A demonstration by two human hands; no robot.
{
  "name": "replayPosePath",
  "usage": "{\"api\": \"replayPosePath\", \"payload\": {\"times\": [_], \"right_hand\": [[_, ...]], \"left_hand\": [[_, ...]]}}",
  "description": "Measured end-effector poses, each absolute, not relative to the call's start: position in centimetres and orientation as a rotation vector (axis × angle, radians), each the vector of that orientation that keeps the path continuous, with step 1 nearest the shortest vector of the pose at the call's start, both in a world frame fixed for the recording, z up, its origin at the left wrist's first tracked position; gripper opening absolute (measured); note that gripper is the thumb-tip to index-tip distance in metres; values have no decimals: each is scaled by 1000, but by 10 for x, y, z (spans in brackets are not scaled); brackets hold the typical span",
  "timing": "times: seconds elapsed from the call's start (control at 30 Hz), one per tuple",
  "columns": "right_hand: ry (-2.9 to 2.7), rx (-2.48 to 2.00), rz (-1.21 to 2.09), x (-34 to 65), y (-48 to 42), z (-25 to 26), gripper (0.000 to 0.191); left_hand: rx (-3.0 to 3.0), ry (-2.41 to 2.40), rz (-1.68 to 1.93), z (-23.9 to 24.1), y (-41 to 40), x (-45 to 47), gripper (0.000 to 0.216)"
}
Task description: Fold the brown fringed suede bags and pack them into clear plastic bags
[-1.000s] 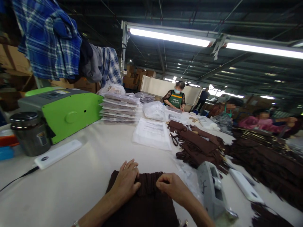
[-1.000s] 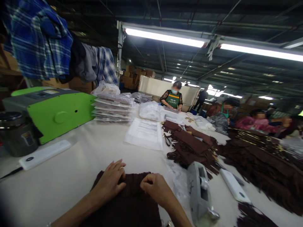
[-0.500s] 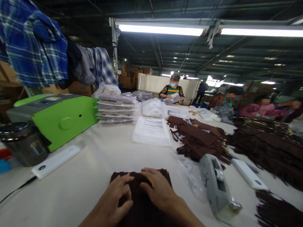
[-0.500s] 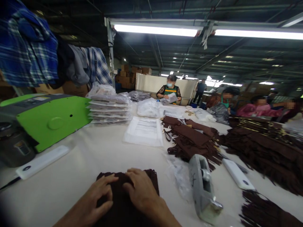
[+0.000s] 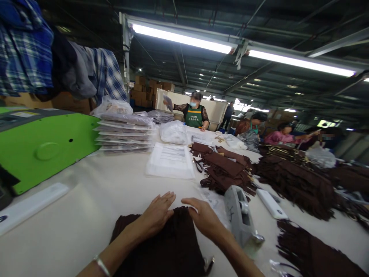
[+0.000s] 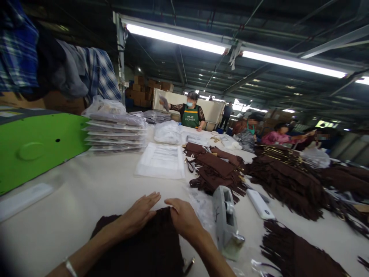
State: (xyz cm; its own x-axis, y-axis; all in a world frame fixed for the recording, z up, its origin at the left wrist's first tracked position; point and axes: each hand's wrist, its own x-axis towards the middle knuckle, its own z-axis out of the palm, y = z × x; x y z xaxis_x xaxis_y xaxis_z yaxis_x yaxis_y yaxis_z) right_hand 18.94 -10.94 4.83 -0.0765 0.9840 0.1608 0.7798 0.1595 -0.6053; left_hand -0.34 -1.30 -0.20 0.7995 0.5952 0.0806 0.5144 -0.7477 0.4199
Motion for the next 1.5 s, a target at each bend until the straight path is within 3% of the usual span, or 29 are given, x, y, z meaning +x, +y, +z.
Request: {"api": "replayPosePath", "payload": {"times": [0.37,0.47,0.57,0.63,0.87,1.03,1.17,1.33,1.5], "right_hand": [[-2121,-1574,656,214,-100,1,76],[-2220,-1528,512,212,-99,-9,60],[-2215,-1487,350,208,-99,-16,37],[-2209,-1433,285,206,-103,-16,34],[-2295,-1262,366,205,-137,-14,30],[-2323,-1197,458,207,-159,-8,29],[-2222,-1214,238,206,-149,2,24],[-2299,-1405,54,186,-113,-7,40],[-2328,-1473,-64,175,-101,-25,9]], "left_hand": [[2646,571,179,0,-52,-15,73],[2629,511,222,-5,-58,-22,67],[2528,578,390,-12,-59,-26,47],[2434,656,506,-18,-58,-28,42],[2539,715,510,-48,-55,-20,70],[2642,673,397,-50,-59,-15,53],[2525,650,359,-29,-64,-19,42],[2374,607,401,-8,-71,-21,23],[2208,718,606,-3,-71,-23,10]]}}
